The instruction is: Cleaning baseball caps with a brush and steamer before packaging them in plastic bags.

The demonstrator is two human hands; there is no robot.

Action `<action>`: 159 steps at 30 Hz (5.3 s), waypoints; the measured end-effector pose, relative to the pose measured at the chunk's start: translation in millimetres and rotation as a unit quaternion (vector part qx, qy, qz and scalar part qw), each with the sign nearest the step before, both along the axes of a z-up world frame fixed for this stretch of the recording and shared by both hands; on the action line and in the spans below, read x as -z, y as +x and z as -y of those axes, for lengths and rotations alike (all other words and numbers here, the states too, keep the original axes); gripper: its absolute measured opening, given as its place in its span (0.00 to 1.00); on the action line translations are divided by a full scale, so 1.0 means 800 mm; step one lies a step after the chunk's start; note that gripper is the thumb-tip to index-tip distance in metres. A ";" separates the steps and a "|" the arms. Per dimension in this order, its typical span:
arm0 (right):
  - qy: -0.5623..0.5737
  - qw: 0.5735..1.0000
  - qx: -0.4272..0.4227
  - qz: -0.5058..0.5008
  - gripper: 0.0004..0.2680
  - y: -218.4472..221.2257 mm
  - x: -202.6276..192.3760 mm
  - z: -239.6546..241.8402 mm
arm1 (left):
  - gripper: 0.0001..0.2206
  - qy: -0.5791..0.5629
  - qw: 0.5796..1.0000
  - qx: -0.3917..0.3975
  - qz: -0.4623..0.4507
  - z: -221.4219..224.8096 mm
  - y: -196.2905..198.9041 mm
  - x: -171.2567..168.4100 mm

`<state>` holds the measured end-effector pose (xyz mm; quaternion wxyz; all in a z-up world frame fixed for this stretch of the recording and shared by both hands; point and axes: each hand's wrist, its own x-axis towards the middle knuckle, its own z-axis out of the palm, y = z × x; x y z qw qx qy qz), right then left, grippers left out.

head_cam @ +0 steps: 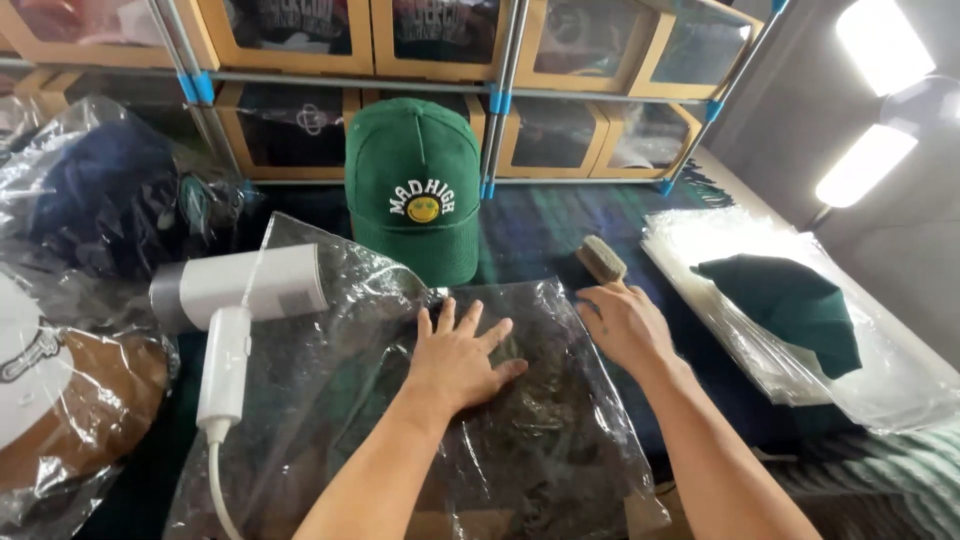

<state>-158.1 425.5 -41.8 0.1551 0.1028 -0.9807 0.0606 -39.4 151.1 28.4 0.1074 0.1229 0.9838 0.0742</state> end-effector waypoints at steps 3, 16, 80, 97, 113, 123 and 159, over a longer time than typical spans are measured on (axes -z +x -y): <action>-0.010 0.995 -0.071 0.068 0.20 -0.018 -0.022 0.029 | 0.36 0.002 1.000 0.004 0.010 -0.001 -0.005 -0.006; -0.162 0.978 -0.113 0.069 0.12 -0.074 0.012 0.014 | 0.34 -0.014 0.999 0.008 0.027 -0.001 0.002 -0.017; -0.052 0.993 0.050 0.098 0.13 0.049 -0.030 0.060 | 0.40 0.004 0.999 0.024 0.037 -0.045 0.022 -0.025; -0.179 0.965 0.101 0.164 0.17 0.115 -0.062 0.040 | 0.41 -0.007 0.998 0.029 0.058 -0.044 0.021 -0.031; -0.387 0.906 0.124 0.122 0.17 0.181 -0.082 0.005 | 0.30 0.046 0.953 0.138 -0.265 -0.053 -0.035 0.094; -0.150 0.968 0.141 0.145 0.09 0.186 -0.042 0.025 | 0.47 -0.012 0.994 0.108 0.018 -0.055 0.045 -0.005; -0.576 0.796 0.148 0.114 0.12 0.263 -0.041 -0.052 | 0.46 -0.037 0.994 0.086 0.047 -0.051 0.048 -0.016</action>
